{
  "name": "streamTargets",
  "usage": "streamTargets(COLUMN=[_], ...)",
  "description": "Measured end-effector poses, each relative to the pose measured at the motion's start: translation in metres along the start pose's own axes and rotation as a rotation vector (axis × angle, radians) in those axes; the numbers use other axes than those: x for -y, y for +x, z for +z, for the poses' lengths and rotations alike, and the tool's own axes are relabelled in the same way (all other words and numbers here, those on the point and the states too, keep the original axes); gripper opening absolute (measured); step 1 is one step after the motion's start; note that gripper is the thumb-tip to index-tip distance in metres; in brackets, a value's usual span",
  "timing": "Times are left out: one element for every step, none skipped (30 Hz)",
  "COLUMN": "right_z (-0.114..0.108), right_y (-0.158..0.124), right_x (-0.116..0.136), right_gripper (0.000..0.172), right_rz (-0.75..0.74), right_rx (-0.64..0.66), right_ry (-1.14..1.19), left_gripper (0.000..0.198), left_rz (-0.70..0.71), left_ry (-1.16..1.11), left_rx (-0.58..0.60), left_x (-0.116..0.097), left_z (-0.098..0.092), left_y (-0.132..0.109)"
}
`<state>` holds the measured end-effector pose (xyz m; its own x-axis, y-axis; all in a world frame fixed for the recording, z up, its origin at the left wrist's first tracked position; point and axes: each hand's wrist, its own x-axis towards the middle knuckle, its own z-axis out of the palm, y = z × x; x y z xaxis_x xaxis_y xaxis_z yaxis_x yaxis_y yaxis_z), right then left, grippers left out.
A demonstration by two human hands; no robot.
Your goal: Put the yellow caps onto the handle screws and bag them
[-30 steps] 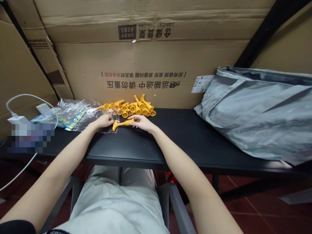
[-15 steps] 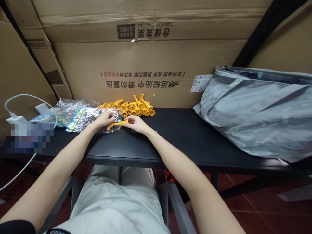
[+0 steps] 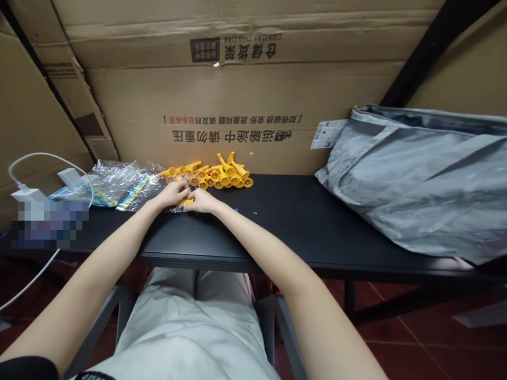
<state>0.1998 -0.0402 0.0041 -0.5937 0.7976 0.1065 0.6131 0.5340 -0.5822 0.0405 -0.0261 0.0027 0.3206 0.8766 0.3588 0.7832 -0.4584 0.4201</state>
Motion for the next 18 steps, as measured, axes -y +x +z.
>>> streamTargets(right_z=[0.003,0.006,0.01,0.013,0.015,0.017,0.018,0.018,0.018,0.018,0.017,0.017,0.016,0.016,0.016,0.015,0.016,0.016], right_y=[0.001,0.002,0.002,0.002,0.001,0.0,-0.002,-0.003,-0.004,-0.005,-0.006,-0.007,-0.007,-0.007,-0.008,-0.008,-0.008,-0.008], right_x=[0.002,0.003,0.004,0.004,0.003,0.001,0.0,-0.002,-0.004,-0.005,-0.007,-0.007,-0.008,-0.007,-0.007,-0.007,-0.006,-0.006], right_gripper=[0.015,0.015,0.015,0.016,0.016,0.017,0.018,0.02,0.021,0.023,0.025,0.026,0.027,0.027,0.026,0.026,0.025,0.023], right_rz=[0.009,0.008,-0.008,-0.032,-0.056,-0.075,-0.085,-0.086,-0.081,-0.071,-0.062,-0.054,-0.049,-0.049,-0.051,-0.056,-0.061,-0.069], right_rx=[-0.031,-0.077,-0.118,-0.148,-0.159,-0.157,-0.151,-0.149,-0.155,-0.168,-0.18,-0.19,-0.195,-0.197,-0.199,-0.203,-0.21,-0.217], right_ry=[-0.039,-0.07,-0.087,-0.086,-0.07,-0.044,-0.013,0.017,0.044,0.064,0.078,0.085,0.09,0.095,0.1,0.106,0.109,0.108], left_gripper=[0.016,0.017,0.017,0.017,0.017,0.017,0.016,0.016,0.016,0.018,0.022,0.029,0.039,0.051,0.061,0.069,0.074,0.079], left_rz=[-0.004,-0.011,-0.019,-0.028,-0.038,-0.053,-0.084,-0.139,-0.215,-0.32,-0.441,-0.544,-0.628,-0.698,-0.761,-0.811,-0.857,-0.898], left_ry=[-0.008,-0.015,-0.019,-0.021,-0.016,-0.005,0.014,0.038,0.068,0.102,0.137,0.179,0.228,0.267,0.295,0.314,0.323,0.318], left_rx=[0.001,0.004,0.011,0.019,0.021,0.015,-0.003,-0.03,-0.064,-0.101,-0.13,-0.165,-0.208,-0.233,-0.241,-0.232,-0.217,-0.2], left_x=[-0.001,-0.002,-0.003,-0.004,-0.004,-0.005,-0.005,-0.004,-0.003,0.0,0.003,0.008,0.013,0.02,0.027,0.034,0.042,0.049], left_z=[-0.001,-0.002,-0.003,-0.004,-0.005,-0.007,-0.009,-0.012,-0.016,-0.02,-0.025,-0.029,-0.034,-0.039,-0.043,-0.046,-0.049,-0.051], left_y=[0.0,-0.001,-0.001,-0.001,-0.001,-0.001,-0.001,-0.001,-0.001,-0.002,-0.003,-0.005,-0.007,-0.009,-0.011,-0.013,-0.015,-0.016])
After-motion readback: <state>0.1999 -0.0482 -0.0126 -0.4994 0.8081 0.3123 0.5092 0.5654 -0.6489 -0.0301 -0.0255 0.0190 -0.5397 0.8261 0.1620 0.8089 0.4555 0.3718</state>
